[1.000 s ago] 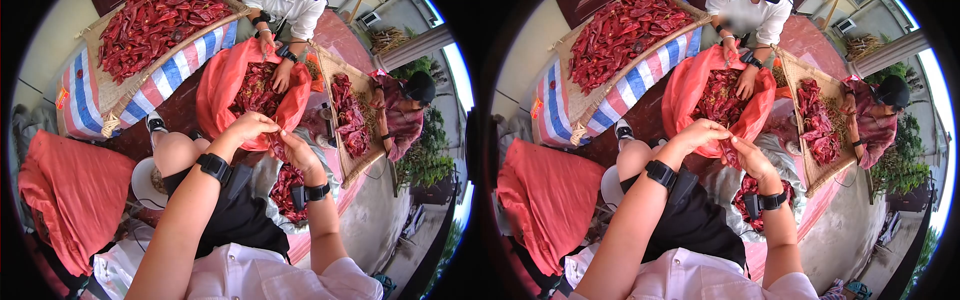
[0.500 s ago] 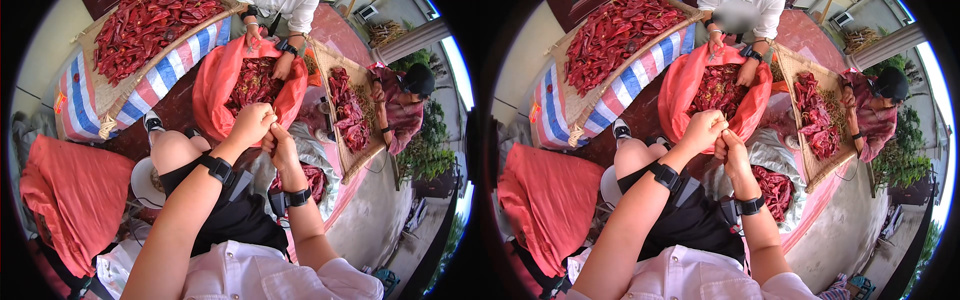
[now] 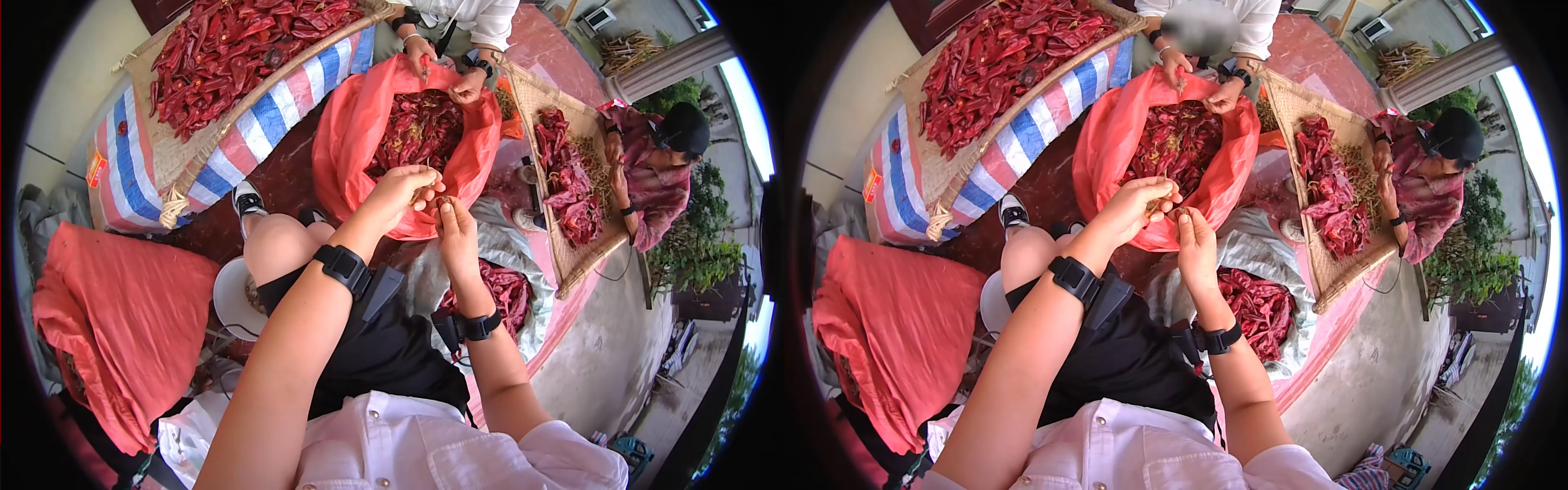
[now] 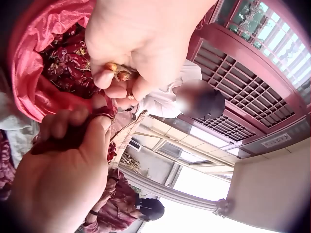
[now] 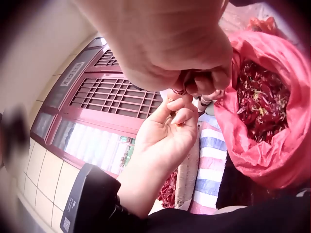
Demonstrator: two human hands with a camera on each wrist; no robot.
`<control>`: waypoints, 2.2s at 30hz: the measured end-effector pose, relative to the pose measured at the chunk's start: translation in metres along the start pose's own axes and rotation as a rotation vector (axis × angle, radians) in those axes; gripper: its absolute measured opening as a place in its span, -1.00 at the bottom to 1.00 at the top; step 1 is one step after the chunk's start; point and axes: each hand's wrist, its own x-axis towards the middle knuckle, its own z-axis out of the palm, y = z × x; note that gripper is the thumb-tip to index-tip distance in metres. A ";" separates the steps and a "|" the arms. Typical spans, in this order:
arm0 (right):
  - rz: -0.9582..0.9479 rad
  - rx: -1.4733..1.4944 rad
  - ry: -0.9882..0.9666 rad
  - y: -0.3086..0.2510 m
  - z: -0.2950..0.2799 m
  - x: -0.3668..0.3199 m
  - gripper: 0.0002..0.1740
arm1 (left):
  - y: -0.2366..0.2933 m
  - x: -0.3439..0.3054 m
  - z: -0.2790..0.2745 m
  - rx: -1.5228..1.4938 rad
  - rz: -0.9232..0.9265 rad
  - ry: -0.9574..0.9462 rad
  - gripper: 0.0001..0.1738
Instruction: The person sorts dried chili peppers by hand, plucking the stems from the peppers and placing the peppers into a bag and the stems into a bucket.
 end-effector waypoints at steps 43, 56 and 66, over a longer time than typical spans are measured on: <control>-0.428 -0.957 0.087 -0.026 -0.005 0.001 -0.96 | -0.006 -0.010 0.020 1.157 0.675 0.179 -0.87; -0.255 -0.519 -0.101 -0.036 -0.027 0.002 -0.87 | 0.002 -0.009 0.017 0.764 0.431 -0.037 -0.91; -0.318 -0.646 -0.013 -0.048 -0.030 0.000 -0.88 | 0.004 -0.015 0.023 0.888 0.414 -0.012 -0.84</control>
